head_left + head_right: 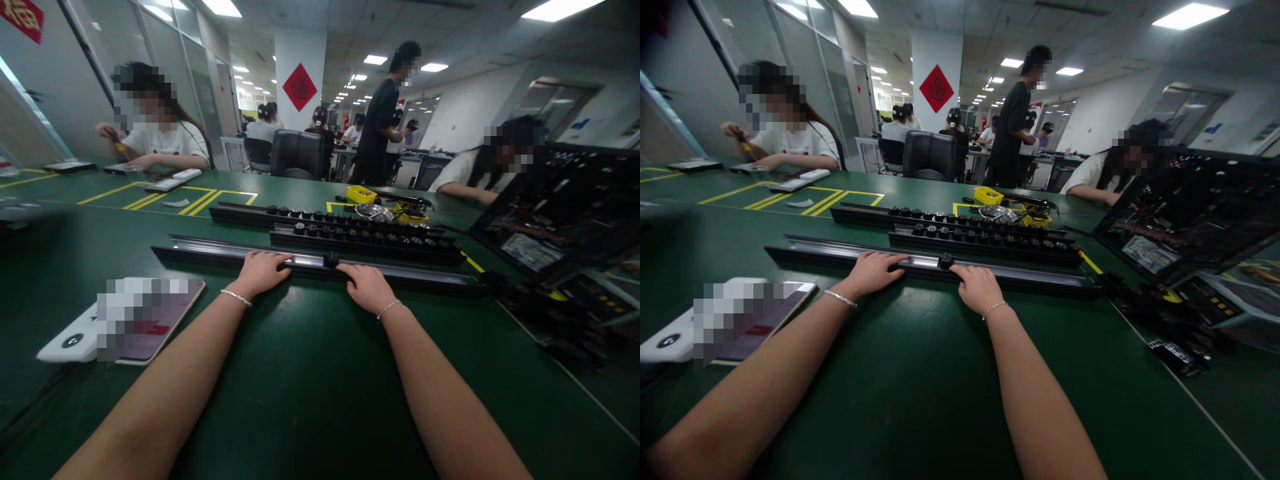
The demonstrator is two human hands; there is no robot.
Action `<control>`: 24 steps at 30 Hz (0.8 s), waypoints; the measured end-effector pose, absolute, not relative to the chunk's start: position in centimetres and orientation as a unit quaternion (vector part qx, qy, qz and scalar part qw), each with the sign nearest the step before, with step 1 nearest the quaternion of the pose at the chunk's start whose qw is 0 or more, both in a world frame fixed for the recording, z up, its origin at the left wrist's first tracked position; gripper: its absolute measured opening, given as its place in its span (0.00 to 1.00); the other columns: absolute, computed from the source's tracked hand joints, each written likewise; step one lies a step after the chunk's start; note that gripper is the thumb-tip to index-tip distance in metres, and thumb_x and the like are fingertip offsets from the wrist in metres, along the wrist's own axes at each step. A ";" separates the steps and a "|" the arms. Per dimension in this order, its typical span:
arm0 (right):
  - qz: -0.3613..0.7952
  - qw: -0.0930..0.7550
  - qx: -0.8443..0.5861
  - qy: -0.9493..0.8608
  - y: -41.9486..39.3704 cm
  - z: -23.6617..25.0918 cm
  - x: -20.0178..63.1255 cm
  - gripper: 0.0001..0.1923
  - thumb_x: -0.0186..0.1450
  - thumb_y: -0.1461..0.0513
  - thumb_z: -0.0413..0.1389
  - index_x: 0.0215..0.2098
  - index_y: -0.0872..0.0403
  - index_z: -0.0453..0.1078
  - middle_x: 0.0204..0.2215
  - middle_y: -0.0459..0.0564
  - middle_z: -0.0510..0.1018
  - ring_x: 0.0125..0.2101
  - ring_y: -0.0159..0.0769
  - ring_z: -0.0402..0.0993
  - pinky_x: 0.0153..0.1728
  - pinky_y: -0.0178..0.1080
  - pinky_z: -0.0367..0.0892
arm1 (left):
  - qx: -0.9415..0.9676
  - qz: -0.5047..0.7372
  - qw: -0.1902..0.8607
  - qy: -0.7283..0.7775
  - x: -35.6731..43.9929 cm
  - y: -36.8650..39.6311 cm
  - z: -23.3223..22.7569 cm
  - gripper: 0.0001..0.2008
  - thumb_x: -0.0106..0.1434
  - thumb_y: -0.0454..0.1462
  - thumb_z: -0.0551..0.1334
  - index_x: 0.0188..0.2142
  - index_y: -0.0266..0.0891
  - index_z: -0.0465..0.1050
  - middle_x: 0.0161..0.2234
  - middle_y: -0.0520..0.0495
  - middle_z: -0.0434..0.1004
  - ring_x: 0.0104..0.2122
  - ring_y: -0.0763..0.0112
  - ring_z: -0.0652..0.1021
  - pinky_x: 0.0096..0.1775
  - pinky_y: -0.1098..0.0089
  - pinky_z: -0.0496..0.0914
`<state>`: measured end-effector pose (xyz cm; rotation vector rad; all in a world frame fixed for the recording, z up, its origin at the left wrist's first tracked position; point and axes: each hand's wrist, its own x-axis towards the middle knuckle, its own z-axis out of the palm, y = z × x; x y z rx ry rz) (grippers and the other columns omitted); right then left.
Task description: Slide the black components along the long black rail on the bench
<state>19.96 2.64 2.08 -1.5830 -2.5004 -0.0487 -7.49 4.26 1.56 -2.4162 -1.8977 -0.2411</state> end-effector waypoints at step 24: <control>-0.009 0.119 -0.518 -0.847 3.2 1.8 20.7 0.23 0.61 0.65 0.47 0.55 0.49 0.65 0.48 0.49 0.75 0.47 0.37 0.68 0.51 0.43 0.57 | -0.782 -0.077 0.022 -0.618 -7.4 4.2 1.8 0.25 0.61 0.51 0.49 0.57 0.54 0.62 0.52 0.48 0.73 0.52 0.58 0.70 0.54 0.53 0.54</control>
